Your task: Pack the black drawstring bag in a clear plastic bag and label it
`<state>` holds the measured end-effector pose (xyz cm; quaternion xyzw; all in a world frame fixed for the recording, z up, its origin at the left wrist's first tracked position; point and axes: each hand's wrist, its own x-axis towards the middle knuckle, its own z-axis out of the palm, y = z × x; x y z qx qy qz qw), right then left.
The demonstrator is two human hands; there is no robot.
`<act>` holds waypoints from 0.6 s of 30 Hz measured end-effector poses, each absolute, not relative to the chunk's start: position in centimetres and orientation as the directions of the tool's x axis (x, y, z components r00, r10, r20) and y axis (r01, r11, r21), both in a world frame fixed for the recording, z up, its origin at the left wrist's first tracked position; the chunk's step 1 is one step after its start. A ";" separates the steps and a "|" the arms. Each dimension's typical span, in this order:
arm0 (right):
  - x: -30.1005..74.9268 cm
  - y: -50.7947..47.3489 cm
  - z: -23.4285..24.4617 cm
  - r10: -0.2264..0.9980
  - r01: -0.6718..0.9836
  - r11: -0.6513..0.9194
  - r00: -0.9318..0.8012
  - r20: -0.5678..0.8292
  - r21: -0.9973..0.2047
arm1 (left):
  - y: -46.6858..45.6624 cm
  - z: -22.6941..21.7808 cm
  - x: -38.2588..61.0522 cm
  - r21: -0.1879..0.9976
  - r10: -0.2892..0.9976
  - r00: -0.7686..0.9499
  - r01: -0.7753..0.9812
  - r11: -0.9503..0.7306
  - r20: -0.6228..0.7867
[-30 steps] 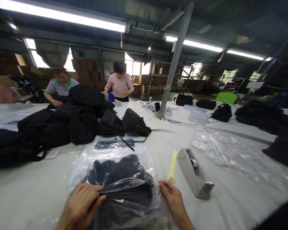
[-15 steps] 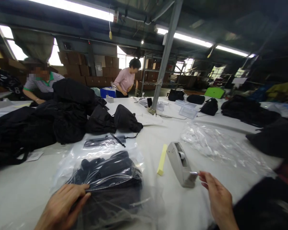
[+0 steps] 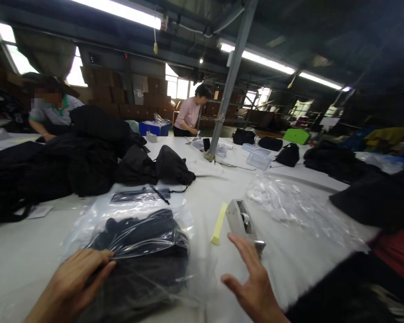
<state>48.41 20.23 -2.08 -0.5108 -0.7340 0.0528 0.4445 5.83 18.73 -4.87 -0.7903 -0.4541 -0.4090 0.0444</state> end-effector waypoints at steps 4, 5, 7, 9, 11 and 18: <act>42.5 20.6 -2.7 0.677 0.642 0.678 -0.358 0.643 -0.357 | 18.4 -3.0 6.5 0.140 0.642 0.372 0.786 -0.602 0.671; 41.7 21.2 -3.0 0.692 0.630 0.671 -0.345 0.634 -0.391 | 18.4 -2.6 6.8 0.092 0.611 0.411 0.776 -0.624 0.677; 41.0 22.6 -3.5 0.743 0.597 0.634 -0.296 0.600 -0.491 | 18.4 -1.9 7.7 -0.028 0.524 0.526 0.724 -0.690 0.670; 41.1 23.6 -3.7 0.776 0.564 0.609 -0.275 0.568 -0.558 | 18.5 -1.5 8.5 -0.124 0.465 0.635 0.662 -0.739 0.618; 41.3 24.2 -3.7 0.781 0.539 0.608 -0.276 0.560 -0.582 | 18.9 -1.3 9.1 -0.158 0.480 0.684 0.650 -0.744 0.549; 41.0 25.1 -3.6 0.805 0.500 0.583 -0.246 0.540 -0.641 | 20.5 -2.0 9.4 -0.358 0.545 0.764 0.644 -0.677 0.344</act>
